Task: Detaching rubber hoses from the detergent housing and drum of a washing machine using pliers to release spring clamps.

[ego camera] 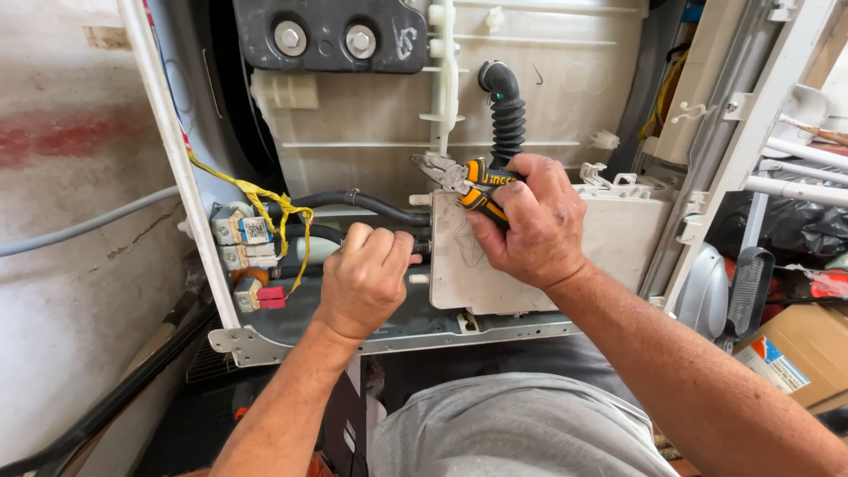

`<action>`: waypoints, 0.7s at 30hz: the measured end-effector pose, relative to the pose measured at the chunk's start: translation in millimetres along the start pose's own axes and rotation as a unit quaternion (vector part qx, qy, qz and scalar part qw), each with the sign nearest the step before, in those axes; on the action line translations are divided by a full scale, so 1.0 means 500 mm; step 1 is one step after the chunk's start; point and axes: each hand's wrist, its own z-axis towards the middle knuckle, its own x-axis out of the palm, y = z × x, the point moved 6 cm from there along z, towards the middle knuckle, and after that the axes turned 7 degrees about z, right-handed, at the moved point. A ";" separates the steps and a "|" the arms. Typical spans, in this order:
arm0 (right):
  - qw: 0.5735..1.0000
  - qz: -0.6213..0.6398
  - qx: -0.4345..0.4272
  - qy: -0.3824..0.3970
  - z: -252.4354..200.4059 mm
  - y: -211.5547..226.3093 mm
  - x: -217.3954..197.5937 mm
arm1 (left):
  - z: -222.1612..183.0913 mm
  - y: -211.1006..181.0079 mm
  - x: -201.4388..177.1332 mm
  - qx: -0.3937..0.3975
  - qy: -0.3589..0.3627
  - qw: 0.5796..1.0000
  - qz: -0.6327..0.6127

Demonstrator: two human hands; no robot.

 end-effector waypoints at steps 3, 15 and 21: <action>1.000 0.004 0.005 0.006 -0.005 -0.004 0.001 | 0.005 0.012 -0.002 0.005 0.012 0.999 -0.037; 1.000 0.002 0.008 0.007 -0.002 -0.003 0.000 | 0.025 0.063 0.050 -0.415 0.439 0.741 -0.292; 1.000 0.000 0.004 0.000 0.003 0.001 0.001 | 0.008 0.024 0.018 -0.198 0.262 0.934 -0.142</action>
